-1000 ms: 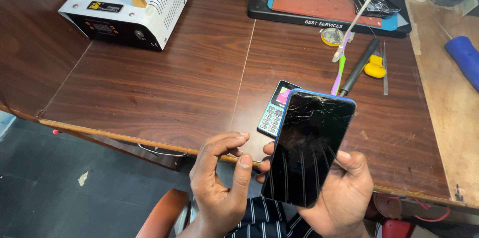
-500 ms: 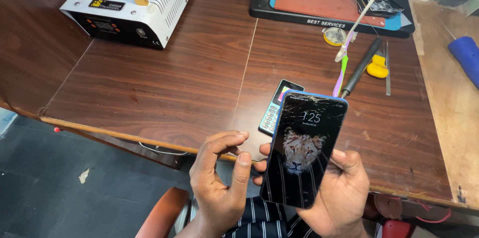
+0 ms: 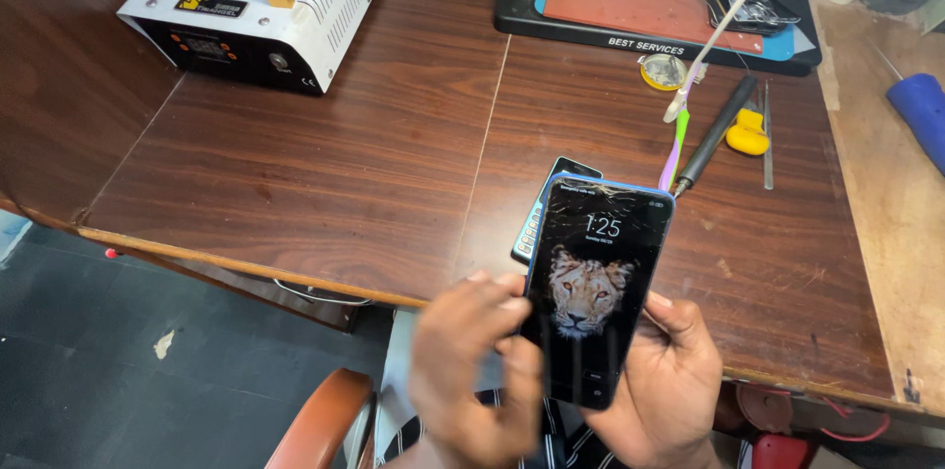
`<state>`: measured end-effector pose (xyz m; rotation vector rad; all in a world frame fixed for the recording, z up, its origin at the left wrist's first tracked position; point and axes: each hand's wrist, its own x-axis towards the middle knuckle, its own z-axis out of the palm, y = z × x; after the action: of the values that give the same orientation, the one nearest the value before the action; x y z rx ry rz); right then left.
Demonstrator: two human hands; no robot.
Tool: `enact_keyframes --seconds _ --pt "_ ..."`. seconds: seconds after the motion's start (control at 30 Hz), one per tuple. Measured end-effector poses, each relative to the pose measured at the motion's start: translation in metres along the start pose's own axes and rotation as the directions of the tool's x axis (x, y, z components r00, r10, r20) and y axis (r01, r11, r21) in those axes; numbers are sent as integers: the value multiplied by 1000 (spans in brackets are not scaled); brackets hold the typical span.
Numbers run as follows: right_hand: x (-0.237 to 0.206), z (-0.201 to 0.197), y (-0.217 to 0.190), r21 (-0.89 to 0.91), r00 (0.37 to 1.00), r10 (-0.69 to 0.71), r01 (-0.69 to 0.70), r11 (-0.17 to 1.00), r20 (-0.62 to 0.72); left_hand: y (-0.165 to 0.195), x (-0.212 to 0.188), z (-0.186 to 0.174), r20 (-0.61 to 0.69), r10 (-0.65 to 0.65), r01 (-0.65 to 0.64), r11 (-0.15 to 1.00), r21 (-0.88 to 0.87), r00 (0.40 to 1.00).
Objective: The person uses a screwdriver to remove screws from the back of a light blue feature phone, then reassembles it and tests the keypad and screen. They then pick up a blue smartphone with a cracked screen, inspect it, and use a yellow prying tool to begin separating the screen from the frame.
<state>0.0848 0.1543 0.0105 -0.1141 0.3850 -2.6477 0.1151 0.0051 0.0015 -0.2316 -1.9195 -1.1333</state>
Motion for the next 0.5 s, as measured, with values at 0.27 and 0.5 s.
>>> enact_keyframes --seconds 0.27,0.5 --pt "5 -10 29 -95 969 214 -203 974 122 30 25 13 627 203 -492 806 329 752" --pt "-14 -43 50 56 930 -44 69 996 -366 9 81 13 460 172 -320 910 265 871"
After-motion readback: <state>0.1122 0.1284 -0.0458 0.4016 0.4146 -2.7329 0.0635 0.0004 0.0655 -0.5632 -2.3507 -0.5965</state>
